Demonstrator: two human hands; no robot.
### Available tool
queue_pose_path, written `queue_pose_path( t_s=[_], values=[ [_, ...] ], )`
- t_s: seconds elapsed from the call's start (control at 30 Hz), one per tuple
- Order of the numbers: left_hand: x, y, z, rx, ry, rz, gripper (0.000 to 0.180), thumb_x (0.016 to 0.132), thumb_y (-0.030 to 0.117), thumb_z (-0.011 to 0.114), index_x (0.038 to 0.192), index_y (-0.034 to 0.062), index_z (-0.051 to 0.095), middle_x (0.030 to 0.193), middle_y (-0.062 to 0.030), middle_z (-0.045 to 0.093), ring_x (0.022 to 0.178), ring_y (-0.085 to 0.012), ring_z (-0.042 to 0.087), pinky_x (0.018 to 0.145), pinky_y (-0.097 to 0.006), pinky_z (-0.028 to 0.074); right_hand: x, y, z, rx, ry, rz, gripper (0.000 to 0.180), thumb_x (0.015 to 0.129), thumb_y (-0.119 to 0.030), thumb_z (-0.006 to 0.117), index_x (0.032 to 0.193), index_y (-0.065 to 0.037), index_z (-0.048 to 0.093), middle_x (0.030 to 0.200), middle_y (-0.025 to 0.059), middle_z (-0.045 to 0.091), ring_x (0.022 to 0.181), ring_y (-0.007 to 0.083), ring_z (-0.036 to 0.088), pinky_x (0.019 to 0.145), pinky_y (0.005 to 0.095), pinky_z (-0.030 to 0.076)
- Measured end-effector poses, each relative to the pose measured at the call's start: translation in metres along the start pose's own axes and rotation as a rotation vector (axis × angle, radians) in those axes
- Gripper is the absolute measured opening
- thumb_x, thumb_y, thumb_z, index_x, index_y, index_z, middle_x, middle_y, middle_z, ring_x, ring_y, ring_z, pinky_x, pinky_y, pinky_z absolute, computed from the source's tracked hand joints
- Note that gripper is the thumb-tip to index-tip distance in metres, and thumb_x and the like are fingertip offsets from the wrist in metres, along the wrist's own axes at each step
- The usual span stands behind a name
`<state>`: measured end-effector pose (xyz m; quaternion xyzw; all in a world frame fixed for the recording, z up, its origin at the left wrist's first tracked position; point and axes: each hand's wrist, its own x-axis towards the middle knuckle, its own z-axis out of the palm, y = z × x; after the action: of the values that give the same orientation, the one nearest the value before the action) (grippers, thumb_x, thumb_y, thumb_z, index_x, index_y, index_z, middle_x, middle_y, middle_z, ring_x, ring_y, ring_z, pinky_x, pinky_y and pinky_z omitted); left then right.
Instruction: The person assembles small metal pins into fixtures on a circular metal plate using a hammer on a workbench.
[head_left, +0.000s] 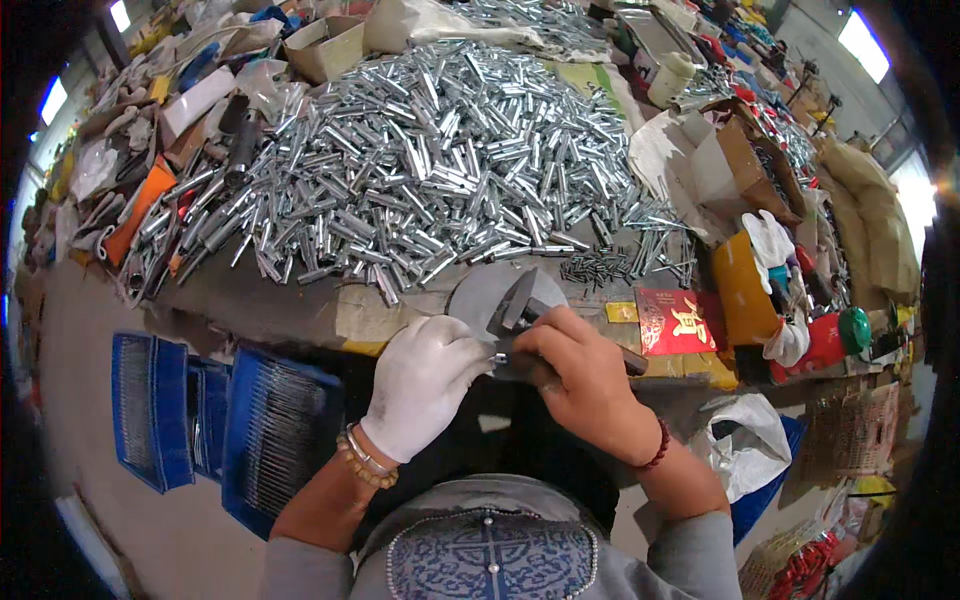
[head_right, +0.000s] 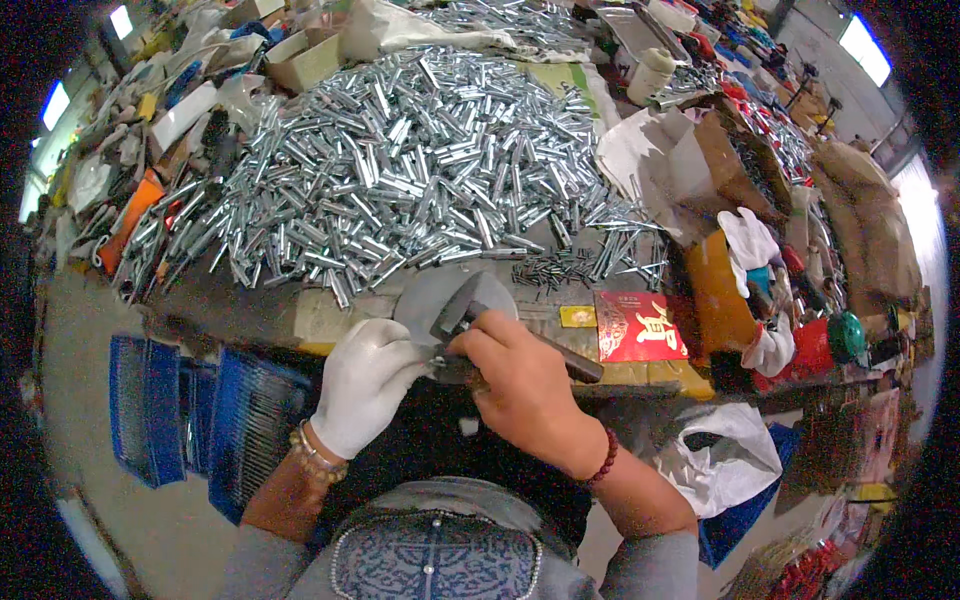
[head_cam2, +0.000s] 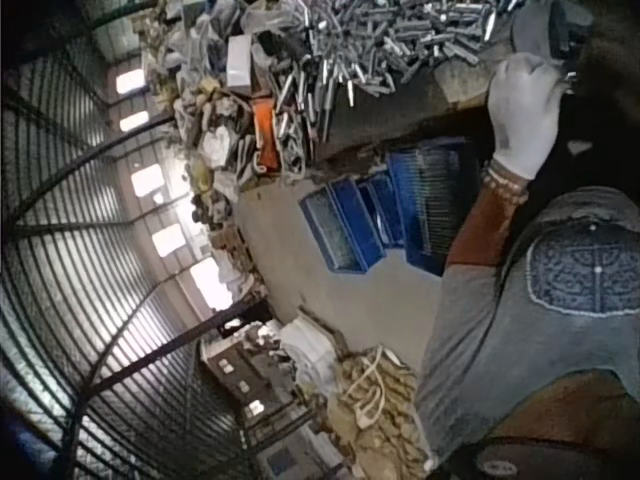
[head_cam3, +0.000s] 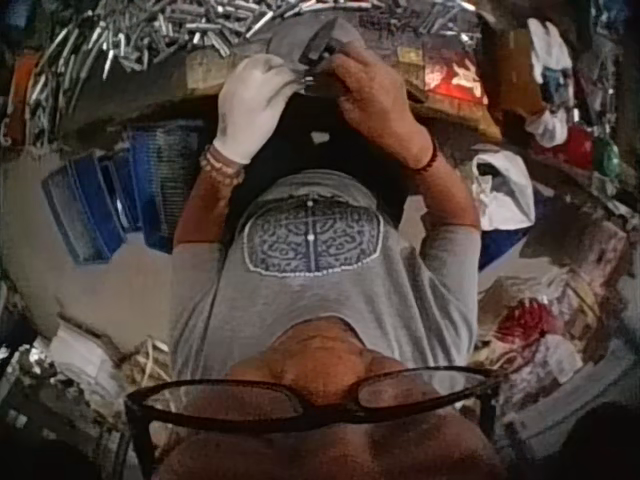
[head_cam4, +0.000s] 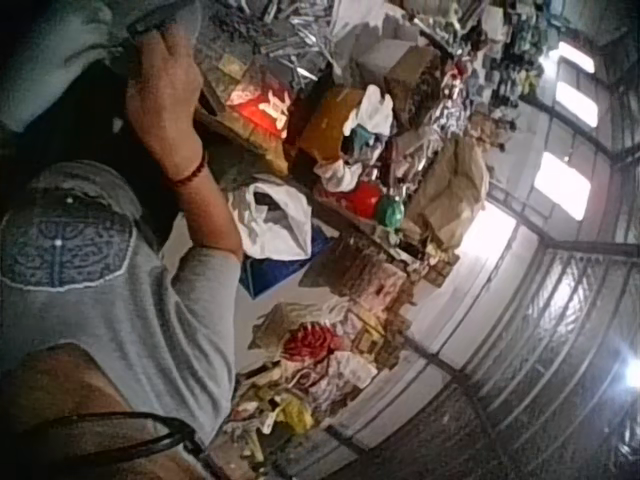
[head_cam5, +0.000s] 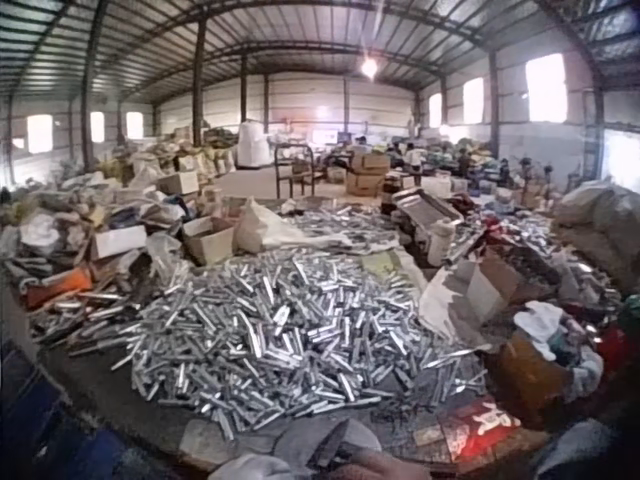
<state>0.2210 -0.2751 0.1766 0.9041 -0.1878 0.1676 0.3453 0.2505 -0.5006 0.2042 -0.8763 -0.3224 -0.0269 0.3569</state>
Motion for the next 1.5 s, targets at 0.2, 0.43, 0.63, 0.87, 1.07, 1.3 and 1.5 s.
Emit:
queue_pose_path(
  t_s=[0.2, 0.43, 0.63, 0.87, 1.07, 1.3, 1.5],
  values=[
    [-0.001, -0.002, -0.001, -0.001, -0.031, -0.014, 0.015, 0.085, 0.013, 0.079, 0.099, 0.0091, 0.077, 0.100, -0.0096, 0.067, 0.097, -0.0340, 0.066, 0.084, -0.044, 0.053, 0.003, 0.000, 0.007, -0.038, -0.007, -0.047, 0.038, 0.076, 0.004, 0.071, 0.113, -0.006, 0.066, 0.107, 0.0139, 0.061, 0.101, 0.0392, 0.066, 0.082, 0.0476, 0.056],
    [-0.002, -0.005, 0.001, -0.002, -0.028, 0.000, 0.015, 0.084, 0.013, 0.079, 0.097, 0.0071, 0.075, 0.100, -0.0098, 0.068, 0.097, -0.0344, 0.066, 0.084, -0.045, 0.054, 0.007, -0.008, 0.003, -0.218, -0.056, -0.108, 0.031, 0.081, -0.002, 0.070, 0.111, -0.006, 0.065, 0.104, 0.0126, 0.058, 0.099, 0.0351, 0.065, 0.081, 0.0455, 0.057],
    [-0.002, -0.004, 0.001, 0.003, -0.015, 0.002, 0.016, 0.082, 0.009, 0.079, 0.097, 0.0063, 0.074, 0.101, -0.0105, 0.067, 0.097, -0.0349, 0.066, 0.085, -0.046, 0.054, 0.009, -0.006, 0.009, -0.308, -0.021, -0.142, 0.023, 0.085, -0.007, 0.067, 0.108, -0.006, 0.065, 0.101, 0.0108, 0.058, 0.097, 0.0316, 0.065, 0.079, 0.0430, 0.057],
    [-0.001, -0.003, 0.001, 0.039, -0.002, -0.001, 0.015, 0.083, 0.012, 0.080, 0.097, 0.0086, 0.075, 0.099, -0.0094, 0.066, 0.097, -0.0338, 0.066, 0.083, -0.045, 0.054, 0.006, -0.006, 0.007, -0.331, 0.002, -0.190, 0.025, 0.085, -0.007, 0.068, 0.110, -0.008, 0.067, 0.099, 0.0101, 0.058, 0.098, 0.0307, 0.065, 0.077, 0.0416, 0.057],
    [-0.002, -0.002, 0.003, 0.010, -0.005, -0.022, 0.014, 0.084, 0.014, 0.081, 0.098, 0.0123, 0.080, 0.097, -0.0080, 0.066, 0.095, -0.0317, 0.066, 0.081, -0.043, 0.054, -0.004, 0.007, -0.025, -0.371, 0.114, -0.025, 0.047, 0.079, -0.007, 0.078, 0.125, -0.011, 0.070, 0.102, 0.0099, 0.065, 0.100, 0.0325, 0.065, 0.083, 0.0444, 0.055],
    [-0.001, -0.002, 0.003, 0.000, -0.005, -0.028, 0.017, 0.082, 0.014, 0.083, 0.099, 0.0127, 0.081, 0.095, -0.0086, 0.066, 0.092, -0.0319, 0.067, 0.079, -0.042, 0.054, -0.020, 0.013, -0.029, -0.345, 0.091, 0.073, 0.058, 0.077, -0.003, 0.081, 0.134, -0.010, 0.068, 0.107, 0.0121, 0.067, 0.103, 0.0354, 0.065, 0.088, 0.0474, 0.055],
    [0.001, -0.003, 0.002, -0.012, -0.018, -0.026, 0.010, 0.085, 0.014, 0.079, 0.095, 0.0119, 0.079, 0.094, -0.0085, 0.066, 0.090, -0.0329, 0.066, 0.078, -0.045, 0.053, -0.044, -0.014, -0.037, -0.218, 0.268, -0.070, 0.067, 0.078, 0.002, 0.074, 0.143, -0.016, 0.070, 0.106, 0.0113, 0.065, 0.083, 0.0301, 0.070, 0.066, 0.0399, 0.058]
  ],
)
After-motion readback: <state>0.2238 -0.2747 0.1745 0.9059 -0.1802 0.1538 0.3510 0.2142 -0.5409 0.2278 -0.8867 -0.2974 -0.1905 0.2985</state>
